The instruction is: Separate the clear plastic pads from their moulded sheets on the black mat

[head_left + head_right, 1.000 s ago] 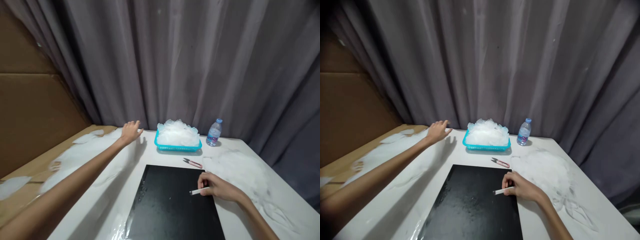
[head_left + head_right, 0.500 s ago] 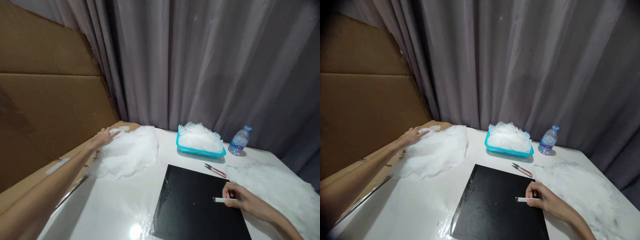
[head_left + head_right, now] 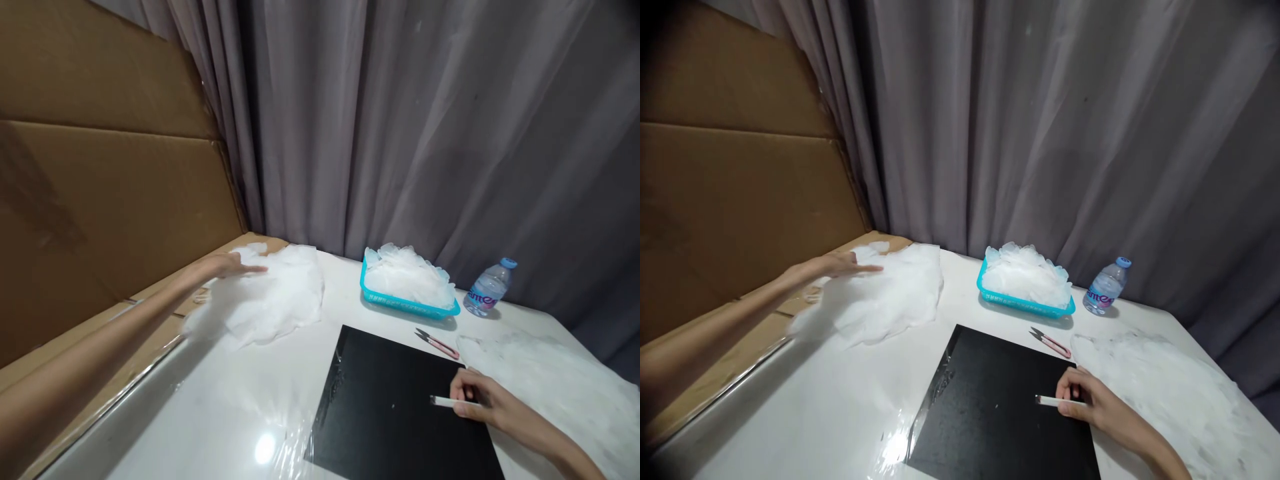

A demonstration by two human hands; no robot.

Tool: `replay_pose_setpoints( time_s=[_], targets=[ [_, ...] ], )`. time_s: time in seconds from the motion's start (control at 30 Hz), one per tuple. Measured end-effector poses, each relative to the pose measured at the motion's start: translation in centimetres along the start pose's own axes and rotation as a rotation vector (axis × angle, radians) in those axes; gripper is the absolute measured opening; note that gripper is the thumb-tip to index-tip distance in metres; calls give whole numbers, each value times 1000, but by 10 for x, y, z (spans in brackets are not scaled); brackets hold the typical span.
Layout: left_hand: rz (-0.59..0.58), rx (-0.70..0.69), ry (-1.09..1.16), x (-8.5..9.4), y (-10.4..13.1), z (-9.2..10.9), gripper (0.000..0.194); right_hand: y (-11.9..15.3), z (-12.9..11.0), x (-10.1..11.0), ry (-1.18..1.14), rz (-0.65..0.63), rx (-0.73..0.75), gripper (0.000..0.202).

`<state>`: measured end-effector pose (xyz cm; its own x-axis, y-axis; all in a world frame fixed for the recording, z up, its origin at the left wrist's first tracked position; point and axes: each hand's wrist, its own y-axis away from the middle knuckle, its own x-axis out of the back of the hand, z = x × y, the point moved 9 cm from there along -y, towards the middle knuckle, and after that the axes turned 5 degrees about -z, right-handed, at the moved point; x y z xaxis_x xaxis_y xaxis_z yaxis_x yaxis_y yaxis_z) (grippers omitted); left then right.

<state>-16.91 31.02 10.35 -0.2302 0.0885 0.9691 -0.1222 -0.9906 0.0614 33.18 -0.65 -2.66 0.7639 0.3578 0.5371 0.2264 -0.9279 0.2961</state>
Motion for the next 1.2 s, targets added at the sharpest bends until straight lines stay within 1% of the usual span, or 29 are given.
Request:
replay_pose_setpoints(
  time_s=[0.07,0.1,0.17,0.2,0.27,0.33,0.37,0.4,0.43,0.47,0.5,0.53,0.6,0.63,0.7,0.77,0.8,0.87,0.9,0.97,1.03,1.1,1.17,1.2],
  targets=[
    [-63,42,-42,-5,4,8,36,0,1,0,10,-2,-4,35],
    [-72,64,-62,-5,7,12,37,0,1,0,14,-1,-3,35],
    [-41,55,-79,2,15,28,34,0,1,0,18,4,4,35],
    [-4,41,-80,10,20,37,30,0,1,0,18,8,9,35],
    [106,11,-68,31,31,55,21,0,1,0,22,11,18,36],
    [232,-34,-36,57,46,73,23,1,1,0,37,15,28,36],
    [288,-80,9,69,55,84,25,1,0,0,46,16,35,36],
    [339,-156,93,80,64,95,27,2,0,0,55,17,41,37],
    [403,-269,266,91,74,108,28,3,-1,1,61,22,47,37],
    [417,-381,458,97,84,119,28,4,-2,1,60,33,53,38],
    [403,-476,667,100,92,130,28,4,-4,3,49,52,62,38],
    [361,-550,875,100,97,139,27,4,-7,4,26,77,76,38],
    [202,-623,1215,87,104,162,25,3,-17,8,-46,151,115,36],
    [129,-637,1305,78,107,175,26,3,-23,9,-83,202,137,35],
    [3,-647,1383,54,114,202,29,2,-38,10,-133,321,181,34],
    [-130,-635,1438,20,123,229,31,3,-53,7,-156,430,216,35],
    [-207,-615,1459,-1,128,242,32,2,-60,2,-172,463,231,37],
    [-333,-572,1501,-44,140,261,35,0,-70,-8,-221,481,254,44],
    [-379,-551,1522,-64,147,267,38,-1,-73,-13,-248,481,263,48],
    [-453,-499,1557,-100,158,270,37,-1,-76,-17,-277,500,280,46],
    [-503,-440,1580,-126,164,263,31,4,-78,-11,-204,584,304,34],
    [-544,-381,1582,-144,166,250,26,14,-82,1,-64,688,343,27],
    [-584,-332,1561,-153,163,234,25,26,-86,14,56,771,381,20],
    [-583,-318,1524,-155,160,226,27,32,-88,19,105,792,400,17]
  ],
)
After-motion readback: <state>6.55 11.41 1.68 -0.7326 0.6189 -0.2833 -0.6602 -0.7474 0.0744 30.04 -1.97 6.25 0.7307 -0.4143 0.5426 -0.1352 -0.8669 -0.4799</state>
